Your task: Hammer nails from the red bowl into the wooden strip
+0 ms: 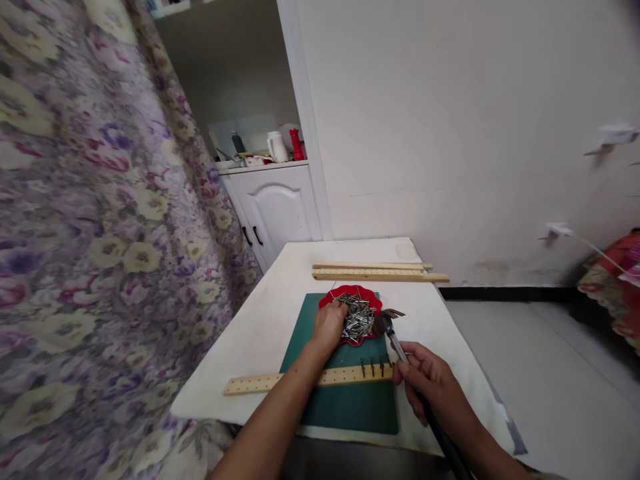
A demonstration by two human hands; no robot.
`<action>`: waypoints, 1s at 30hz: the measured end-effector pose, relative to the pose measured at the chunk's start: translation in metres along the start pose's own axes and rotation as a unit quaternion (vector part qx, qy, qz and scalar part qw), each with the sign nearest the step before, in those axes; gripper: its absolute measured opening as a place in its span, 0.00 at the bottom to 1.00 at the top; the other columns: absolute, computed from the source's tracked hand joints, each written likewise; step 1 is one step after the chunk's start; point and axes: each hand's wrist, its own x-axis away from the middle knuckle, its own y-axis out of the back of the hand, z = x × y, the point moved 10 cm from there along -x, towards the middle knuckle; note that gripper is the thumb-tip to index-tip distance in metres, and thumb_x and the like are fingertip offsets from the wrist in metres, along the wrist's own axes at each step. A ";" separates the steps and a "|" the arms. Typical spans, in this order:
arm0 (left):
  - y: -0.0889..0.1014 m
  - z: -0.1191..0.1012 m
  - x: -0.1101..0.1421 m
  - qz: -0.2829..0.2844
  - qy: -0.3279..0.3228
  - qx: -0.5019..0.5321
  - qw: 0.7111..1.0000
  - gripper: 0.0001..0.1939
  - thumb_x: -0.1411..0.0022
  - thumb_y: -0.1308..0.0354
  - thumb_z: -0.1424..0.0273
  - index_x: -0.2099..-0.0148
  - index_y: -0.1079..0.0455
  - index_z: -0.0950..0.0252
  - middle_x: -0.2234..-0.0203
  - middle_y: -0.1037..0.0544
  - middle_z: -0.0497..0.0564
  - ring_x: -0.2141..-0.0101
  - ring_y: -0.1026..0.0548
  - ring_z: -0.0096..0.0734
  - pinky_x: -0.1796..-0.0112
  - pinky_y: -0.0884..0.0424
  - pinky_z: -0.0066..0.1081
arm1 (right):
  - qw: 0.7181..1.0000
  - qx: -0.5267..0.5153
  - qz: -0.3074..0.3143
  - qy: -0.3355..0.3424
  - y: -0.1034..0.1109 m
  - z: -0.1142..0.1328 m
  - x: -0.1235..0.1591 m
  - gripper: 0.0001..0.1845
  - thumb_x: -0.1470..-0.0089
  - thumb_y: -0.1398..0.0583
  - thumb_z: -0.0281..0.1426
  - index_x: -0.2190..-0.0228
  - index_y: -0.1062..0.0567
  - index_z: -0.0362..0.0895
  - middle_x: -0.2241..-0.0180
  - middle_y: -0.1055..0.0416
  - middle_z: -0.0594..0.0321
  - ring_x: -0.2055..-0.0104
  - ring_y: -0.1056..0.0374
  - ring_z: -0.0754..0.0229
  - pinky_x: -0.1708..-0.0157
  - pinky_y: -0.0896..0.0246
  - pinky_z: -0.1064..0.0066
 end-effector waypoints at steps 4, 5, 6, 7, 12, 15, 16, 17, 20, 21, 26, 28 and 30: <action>0.009 -0.008 0.005 -0.020 -0.035 -0.025 0.999 0.10 0.39 0.53 0.72 0.64 0.29 0.64 0.66 0.26 0.54 0.66 0.29 0.35 0.67 0.38 0.31 | 1.000 0.002 -0.005 0.003 0.001 0.001 0.000 0.17 0.46 0.41 0.39 0.58 0.35 0.43 0.74 0.32 0.68 0.91 0.48 0.77 0.93 0.54 0.83; 0.015 -0.009 0.008 -0.036 -0.041 -0.022 0.998 0.10 0.38 0.53 0.73 0.64 0.30 0.64 0.66 0.26 0.53 0.66 0.29 0.35 0.67 0.38 0.30 | 1.000 0.003 -0.005 0.004 0.001 0.001 -0.001 0.17 0.46 0.41 0.39 0.58 0.35 0.43 0.74 0.32 0.68 0.91 0.48 0.76 0.93 0.54 0.83; 0.021 -0.011 0.011 -0.052 -0.048 -0.018 0.997 0.10 0.38 0.54 0.73 0.64 0.30 0.64 0.66 0.26 0.53 0.65 0.29 0.35 0.66 0.38 0.30 | 1.000 0.004 -0.006 0.004 0.001 0.001 -0.002 0.17 0.46 0.41 0.39 0.58 0.35 0.43 0.74 0.32 0.68 0.91 0.47 0.76 0.94 0.54 0.82; 0.028 -0.014 0.016 -0.067 -0.055 -0.014 0.996 0.10 0.38 0.54 0.73 0.63 0.30 0.64 0.66 0.26 0.53 0.65 0.30 0.34 0.65 0.38 0.31 | 1.000 0.006 -0.010 0.004 0.001 0.001 -0.003 0.17 0.47 0.41 0.39 0.58 0.35 0.43 0.74 0.31 0.68 0.91 0.47 0.76 0.94 0.54 0.82; 0.053 -0.048 0.062 -0.116 -0.111 0.060 0.985 0.09 0.36 0.55 0.73 0.61 0.34 0.63 0.67 0.28 0.51 0.65 0.31 0.32 0.63 0.37 0.31 | 0.998 0.029 -0.052 0.017 0.003 0.002 -0.009 0.18 0.50 0.39 0.38 0.59 0.35 0.43 0.75 0.33 0.71 0.91 0.48 0.76 0.94 0.55 0.81; 0.058 -0.078 0.097 -0.107 -0.153 0.165 0.968 0.08 0.36 0.56 0.74 0.60 0.35 0.63 0.68 0.30 0.51 0.66 0.31 0.30 0.65 0.36 0.28 | 0.996 0.035 -0.078 0.033 0.004 0.004 -0.011 0.18 0.51 0.38 0.36 0.59 0.35 0.43 0.75 0.35 0.72 0.90 0.47 0.76 0.92 0.54 0.82; 0.058 -0.086 0.107 -0.105 -0.161 0.188 0.963 0.08 0.36 0.55 0.75 0.61 0.35 0.63 0.68 0.30 0.51 0.66 0.32 0.29 0.66 0.36 0.27 | 0.995 0.037 -0.081 0.037 0.004 0.004 -0.011 0.18 0.51 0.38 0.36 0.59 0.35 0.43 0.75 0.35 0.72 0.90 0.47 0.76 0.92 0.54 0.82; 0.058 -0.092 0.115 -0.102 -0.163 0.205 0.960 0.08 0.36 0.55 0.75 0.63 0.35 0.63 0.69 0.31 0.50 0.67 0.32 0.29 0.66 0.36 0.27 | 0.995 0.037 -0.079 0.039 0.004 0.003 -0.011 0.18 0.51 0.38 0.36 0.59 0.35 0.43 0.75 0.35 0.72 0.90 0.48 0.76 0.92 0.54 0.82; 0.059 -0.099 0.127 -0.107 -0.149 0.239 0.954 0.08 0.37 0.55 0.76 0.64 0.35 0.63 0.70 0.32 0.50 0.68 0.32 0.29 0.67 0.36 0.27 | 0.997 0.027 -0.060 0.035 0.001 0.000 -0.010 0.18 0.50 0.38 0.37 0.59 0.34 0.43 0.77 0.36 0.73 0.90 0.49 0.76 0.93 0.55 0.81; 0.059 -0.098 0.129 -0.109 -0.144 0.250 0.951 0.08 0.37 0.54 0.76 0.64 0.34 0.63 0.69 0.32 0.50 0.68 0.32 0.29 0.67 0.36 0.27 | 0.998 0.022 -0.054 0.033 0.000 -0.001 -0.009 0.18 0.50 0.39 0.37 0.60 0.34 0.43 0.77 0.36 0.73 0.91 0.49 0.76 0.93 0.55 0.81; 0.061 -0.093 0.129 -0.110 -0.117 0.320 0.934 0.08 0.39 0.52 0.74 0.66 0.31 0.63 0.70 0.31 0.51 0.67 0.31 0.29 0.67 0.35 0.27 | 0.999 0.004 -0.041 0.023 -0.001 -0.003 -0.007 0.18 0.52 0.37 0.37 0.61 0.33 0.43 0.76 0.34 0.72 0.91 0.48 0.76 0.93 0.55 0.81; 0.058 -0.085 0.129 -0.114 -0.077 0.378 0.916 0.06 0.40 0.48 0.71 0.67 0.31 0.63 0.72 0.30 0.50 0.69 0.31 0.29 0.67 0.35 0.27 | 0.999 -0.009 -0.038 0.020 -0.001 -0.003 -0.008 0.19 0.53 0.36 0.38 0.61 0.33 0.43 0.76 0.34 0.71 0.92 0.48 0.76 0.94 0.54 0.81; 0.046 -0.072 0.129 -0.108 -0.010 0.461 0.881 0.05 0.44 0.43 0.68 0.65 0.30 0.63 0.73 0.28 0.49 0.71 0.31 0.29 0.68 0.34 0.27 | 0.999 -0.022 -0.042 0.019 0.001 -0.002 -0.009 0.21 0.54 0.36 0.38 0.60 0.33 0.42 0.76 0.33 0.71 0.92 0.48 0.76 0.94 0.54 0.81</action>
